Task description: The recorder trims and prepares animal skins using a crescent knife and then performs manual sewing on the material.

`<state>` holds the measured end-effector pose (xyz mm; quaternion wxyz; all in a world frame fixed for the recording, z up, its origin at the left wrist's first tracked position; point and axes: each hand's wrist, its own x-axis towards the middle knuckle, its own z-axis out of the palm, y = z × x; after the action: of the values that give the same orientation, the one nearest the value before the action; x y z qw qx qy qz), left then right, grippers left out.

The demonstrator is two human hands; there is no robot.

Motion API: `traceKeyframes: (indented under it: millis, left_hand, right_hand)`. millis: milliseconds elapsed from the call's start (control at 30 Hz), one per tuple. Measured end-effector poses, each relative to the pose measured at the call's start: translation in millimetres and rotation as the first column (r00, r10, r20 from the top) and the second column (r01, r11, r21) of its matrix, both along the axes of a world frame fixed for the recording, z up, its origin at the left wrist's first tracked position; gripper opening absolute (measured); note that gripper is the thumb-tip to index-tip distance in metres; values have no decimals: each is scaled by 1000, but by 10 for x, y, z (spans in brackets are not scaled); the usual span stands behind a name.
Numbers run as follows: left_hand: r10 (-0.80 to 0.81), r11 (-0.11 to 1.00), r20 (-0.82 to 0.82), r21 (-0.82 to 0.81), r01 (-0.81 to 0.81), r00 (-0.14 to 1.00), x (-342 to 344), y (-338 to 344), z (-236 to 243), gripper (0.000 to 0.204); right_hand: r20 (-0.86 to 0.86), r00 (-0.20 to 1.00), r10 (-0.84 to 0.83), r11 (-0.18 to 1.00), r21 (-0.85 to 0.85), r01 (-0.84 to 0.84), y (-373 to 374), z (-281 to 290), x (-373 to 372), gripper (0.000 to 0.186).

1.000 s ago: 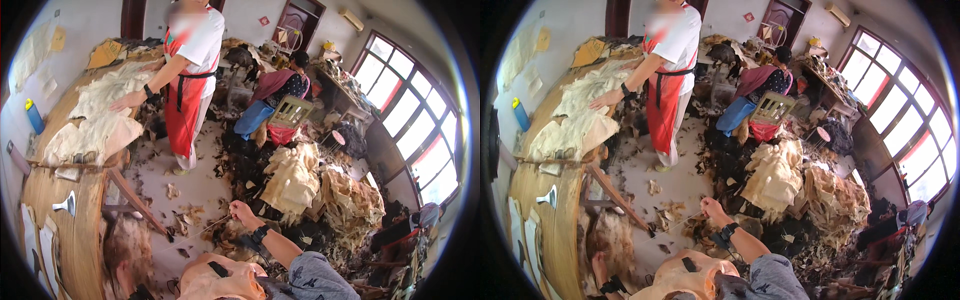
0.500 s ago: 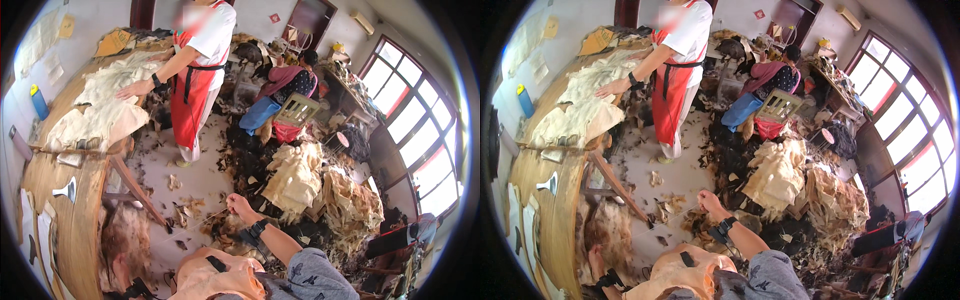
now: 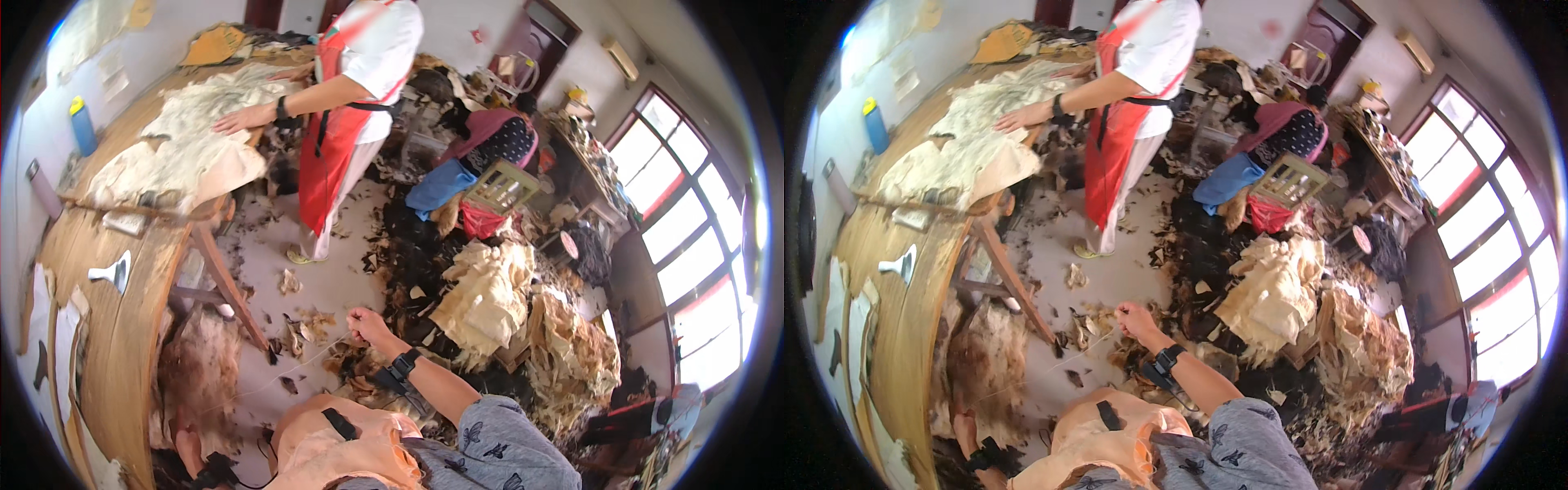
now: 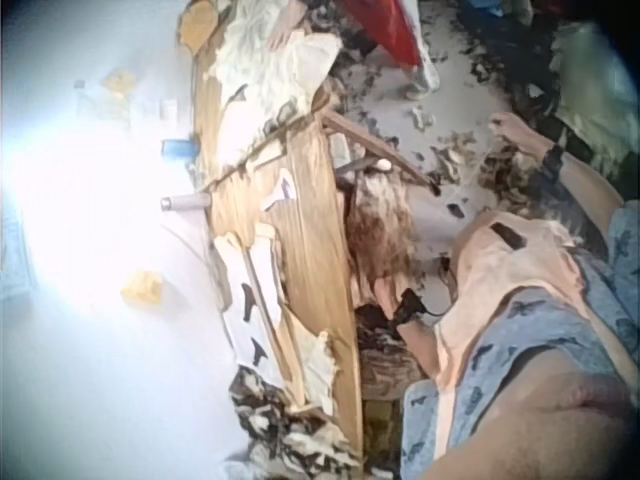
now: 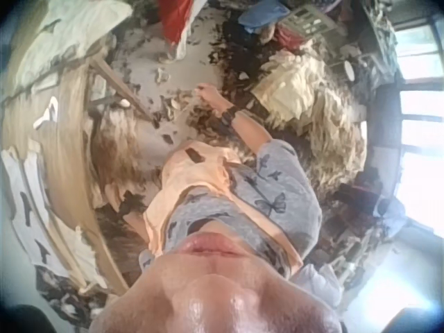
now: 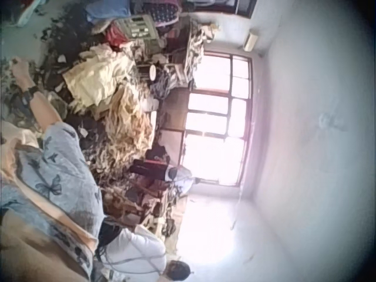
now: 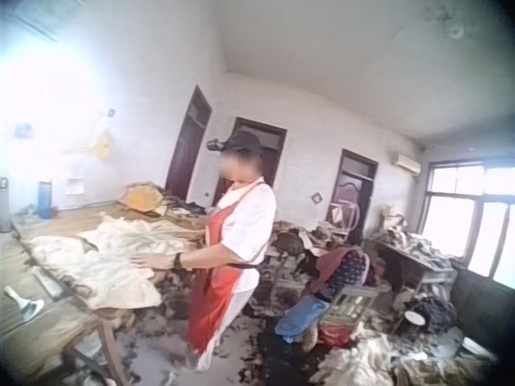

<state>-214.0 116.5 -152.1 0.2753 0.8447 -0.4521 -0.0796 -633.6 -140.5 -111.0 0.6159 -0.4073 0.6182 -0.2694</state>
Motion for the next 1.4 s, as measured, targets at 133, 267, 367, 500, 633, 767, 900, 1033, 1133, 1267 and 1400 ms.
traceKeyframes:
  millis: [133, 267, 367, 500, 633, 767, 900, 1033, 1133, 1267, 1400]
  left_hand:
    - [198, 976, -491, 174, -127, 848, -15, 169, 411, 36]
    - [94, 989, -632, -32, -147, 770, -74, 539, 1144, 28]
    - [68, 927, -733, -205, -315, 677, -5, 1029, 1495, 21]
    - [278, 793, -614, -288, -537, 739, 335, 1730, 1370, 23]
    - [456, 662, -527, -336, -669, 717, 566, 2339, 1162, 25]
    - [557, 587, -507, -321, -744, 658, 645, 2703, 1075, 25]
    - [618, 446, -559, -329, -833, 552, 598, 2691, 1298, 23]
    - [648, 437, -530, -330, -837, 547, 635, 2361, 1503, 20]
    - [724, 358, -496, -323, -876, 480, 610, 2189, 1662, 18]
    - [798, 233, -485, -300, -925, 358, 460, 2087, 1816, 17]
    - [877, 195, -388, -256, -947, 285, 386, 2024, 1911, 19]
  right_hand:
    - [-48, 979, 200, 978, -59, -202, -9, 154, 523, 7]
    - [-23, 894, 447, 883, -152, -445, 5, 241, 1194, 12]
    - [-60, 788, 613, 763, -213, -610, 125, 408, 1786, 14]
    - [-38, 661, 750, 628, -273, -728, 368, 581, 2468, 9]
    - [48, 562, 826, 540, -356, -763, 648, 754, 2982, 10]
    - [-136, 410, 902, 332, -388, -860, 832, 1104, 3400, 17]
    - [166, 346, 923, 383, -325, -865, 712, 1494, 3740, 30]
    - [-174, 274, 946, 160, -485, -860, 623, 2127, 4160, 37]
    - [-276, 106, 955, -26, -435, -900, 742, 2369, 4587, 32]
    - [-441, -247, 863, -454, -463, -761, 868, 2336, 5112, 21]
    - [-476, -419, 773, -615, -405, -676, 1132, 2170, 5423, 17]
